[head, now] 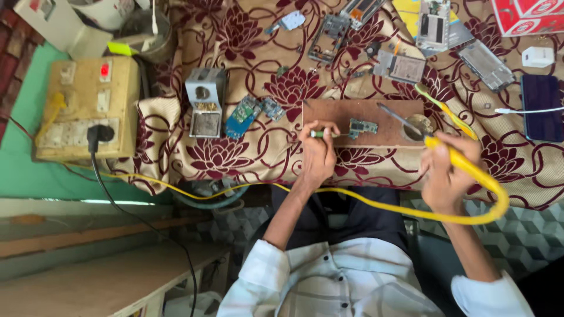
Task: The person uses a soldering iron and tweezers to apply solder to a small circuit board placed on a wooden board. They repeatedly heat and adjust components on the board while working at a cluttered table with various electronic parts.
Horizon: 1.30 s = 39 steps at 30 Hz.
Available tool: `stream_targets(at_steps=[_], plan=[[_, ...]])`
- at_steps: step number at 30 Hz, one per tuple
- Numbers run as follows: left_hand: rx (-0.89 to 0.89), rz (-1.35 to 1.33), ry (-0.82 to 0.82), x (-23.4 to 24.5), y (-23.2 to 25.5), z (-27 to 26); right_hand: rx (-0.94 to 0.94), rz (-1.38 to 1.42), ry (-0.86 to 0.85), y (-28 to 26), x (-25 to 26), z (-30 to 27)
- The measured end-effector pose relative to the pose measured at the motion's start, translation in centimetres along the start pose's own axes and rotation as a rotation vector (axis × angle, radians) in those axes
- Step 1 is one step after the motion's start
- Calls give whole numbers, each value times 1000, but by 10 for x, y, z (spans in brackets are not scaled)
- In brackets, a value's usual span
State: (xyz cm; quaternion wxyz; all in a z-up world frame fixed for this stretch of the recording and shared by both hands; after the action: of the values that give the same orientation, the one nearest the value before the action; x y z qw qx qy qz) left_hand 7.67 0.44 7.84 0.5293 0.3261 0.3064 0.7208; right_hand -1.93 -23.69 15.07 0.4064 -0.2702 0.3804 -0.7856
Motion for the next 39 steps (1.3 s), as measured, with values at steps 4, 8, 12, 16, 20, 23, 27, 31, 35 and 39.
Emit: stream_targets(at_steps=[4, 8, 12, 16, 20, 23, 27, 31, 35, 39], plan=[[6, 0, 18, -3, -5, -3, 86, 169, -29, 15, 28, -28], [59, -117, 66, -5, -18, -8, 23, 153, 215, 43, 70, -43], [-9, -84, 102, -3, -17, -15, 32, 145, 333, 56, 108, -47], [-95, -39, 205, 4, -11, -7, -83, 85, 300, 74, 121, -40], [-107, 14, 210, 4, -2, -7, -106, 118, 297, 76, 128, -36], [7, -26, 298, 10, -10, -5, -120, 154, 330, 79, 126, -31], [11, -66, 335, 9, -13, -6, -109, 123, 388, 79, 118, -42], [72, -98, 380, 16, -22, -7, 48, 78, 395, 66, 112, -59], [150, -380, 526, 35, -28, -5, 121, 25, 349, 54, 103, -69], [238, -371, 410, 40, -26, -9, 122, -7, 309, 50, 85, -79]])
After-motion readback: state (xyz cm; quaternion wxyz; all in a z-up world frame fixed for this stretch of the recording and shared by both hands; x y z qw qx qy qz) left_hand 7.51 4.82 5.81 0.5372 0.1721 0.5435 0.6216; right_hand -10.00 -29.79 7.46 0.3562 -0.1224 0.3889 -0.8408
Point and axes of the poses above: each hand's wrist, its own z-axis towards the middle knuckle, its own x-axis out of the back of the hand, y = z × x, the point moved 10 cm from there along z, towards the middle knuckle, and after that the axes turned 9 degrees about y, right-handed, at the moved point
